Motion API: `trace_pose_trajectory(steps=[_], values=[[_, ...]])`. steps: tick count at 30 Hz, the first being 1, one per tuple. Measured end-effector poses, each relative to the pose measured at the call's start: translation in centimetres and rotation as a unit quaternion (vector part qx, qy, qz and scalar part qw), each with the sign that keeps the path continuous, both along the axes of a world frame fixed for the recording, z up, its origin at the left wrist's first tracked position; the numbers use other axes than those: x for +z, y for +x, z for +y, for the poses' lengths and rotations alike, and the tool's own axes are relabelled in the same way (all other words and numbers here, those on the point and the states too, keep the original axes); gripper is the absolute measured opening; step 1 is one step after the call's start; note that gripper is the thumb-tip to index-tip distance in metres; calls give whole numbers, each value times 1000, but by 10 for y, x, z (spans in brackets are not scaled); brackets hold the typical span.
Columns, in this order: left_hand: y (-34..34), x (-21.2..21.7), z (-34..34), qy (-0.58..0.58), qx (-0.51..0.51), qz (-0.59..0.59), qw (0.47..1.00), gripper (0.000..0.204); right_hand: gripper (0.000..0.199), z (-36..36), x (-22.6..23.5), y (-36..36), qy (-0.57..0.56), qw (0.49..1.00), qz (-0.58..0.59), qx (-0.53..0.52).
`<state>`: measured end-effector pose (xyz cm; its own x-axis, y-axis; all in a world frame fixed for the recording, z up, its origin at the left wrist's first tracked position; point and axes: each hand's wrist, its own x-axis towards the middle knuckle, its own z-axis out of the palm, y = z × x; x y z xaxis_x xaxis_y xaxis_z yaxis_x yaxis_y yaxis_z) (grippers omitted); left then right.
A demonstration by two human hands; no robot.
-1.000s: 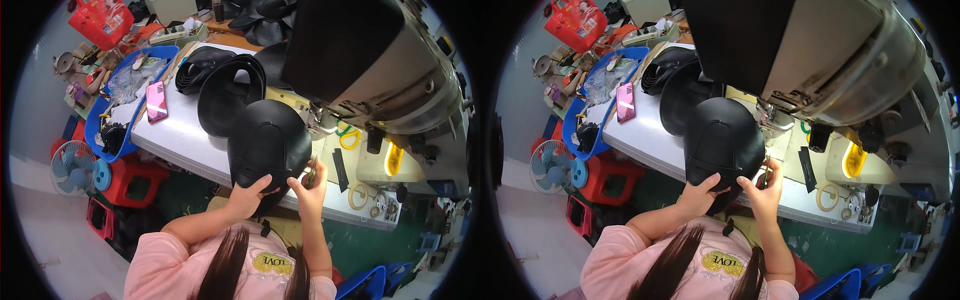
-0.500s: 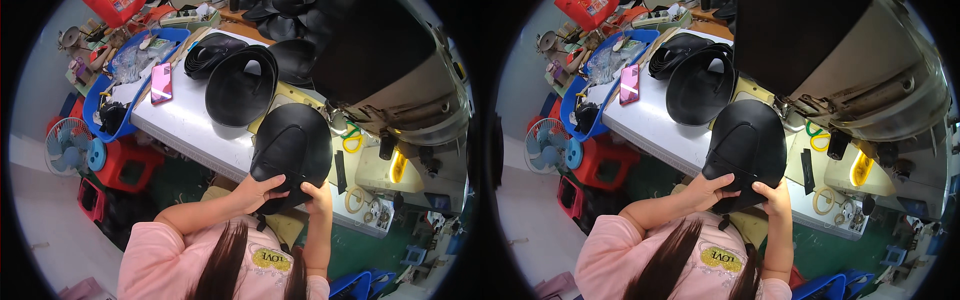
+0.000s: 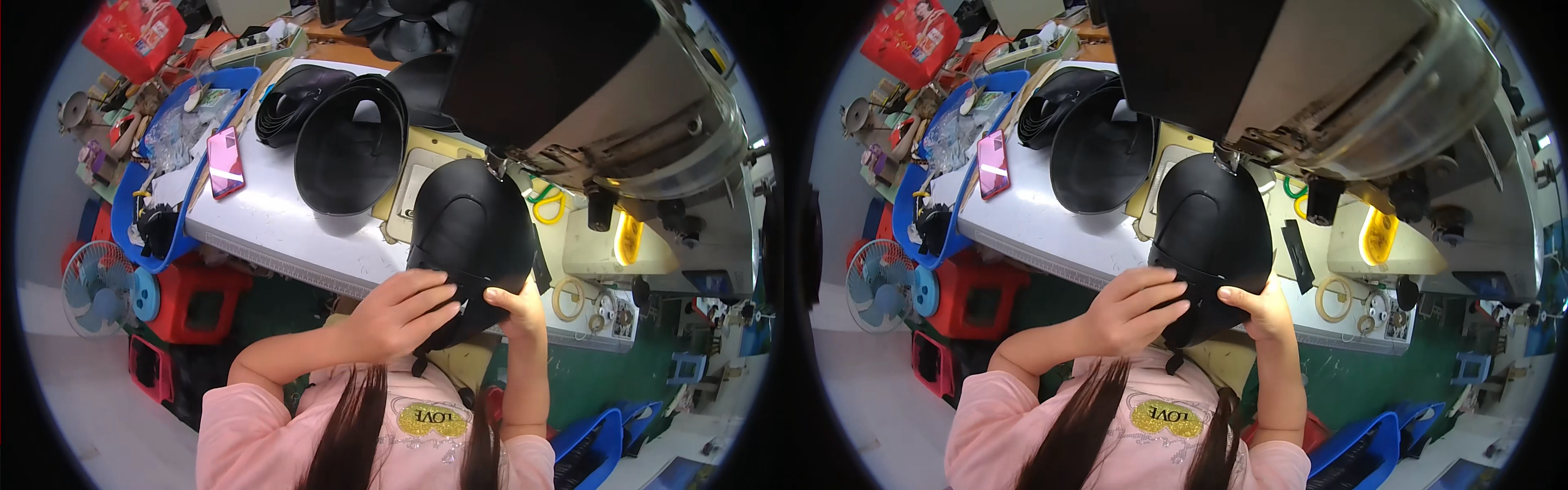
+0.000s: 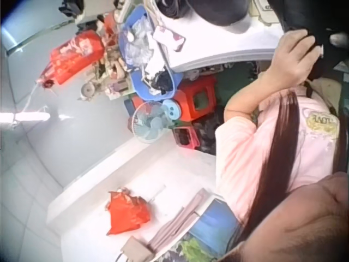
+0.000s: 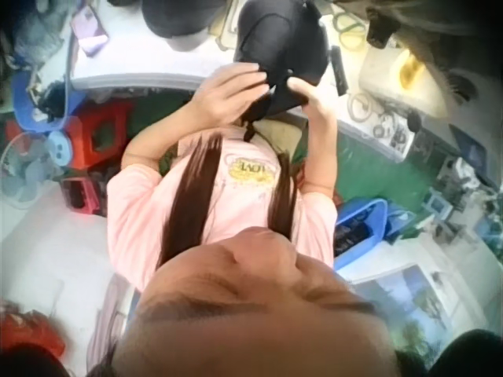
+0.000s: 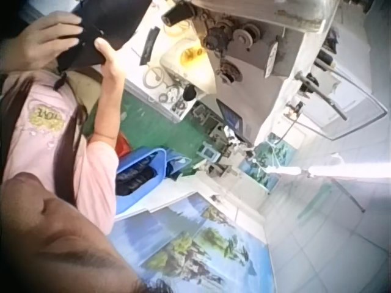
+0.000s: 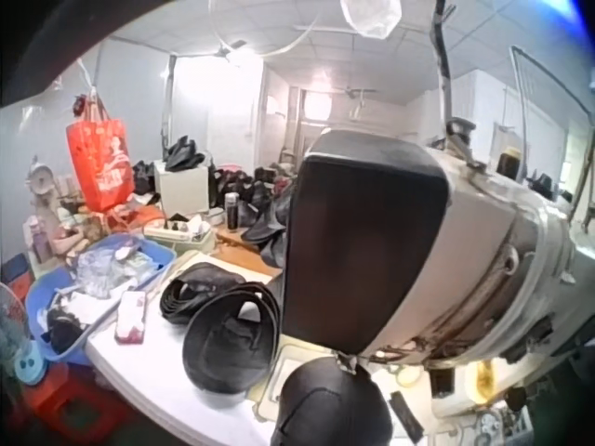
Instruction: The person sews black shoe parts using an industrial sewing machine. They align the parts under the needle, operate the machine to stitch seams, and trim excess thread with scissors. The person handles multiple shoe parts one at a time, placing finished pieces on the table.
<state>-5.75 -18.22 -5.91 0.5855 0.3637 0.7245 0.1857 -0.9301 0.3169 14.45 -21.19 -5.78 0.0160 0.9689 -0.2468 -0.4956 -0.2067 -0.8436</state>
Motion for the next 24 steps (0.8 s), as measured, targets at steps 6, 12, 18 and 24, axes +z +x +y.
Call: trace_pose_trajectory(steps=[6,12,18,24], values=[[18,10,18,91,-37,81,992,27,44,-1,8,3,15,999,-35,18],[22,13,23,131,-43,73,988,25,42,-3,13,3,16,999,-28,36],[9,18,12,127,-62,72,987,24,39,-13,14,-7,12,996,-10,93],[5,12,18,67,-73,50,994,24,36,-11,10,-9,-25,996,1,87]])
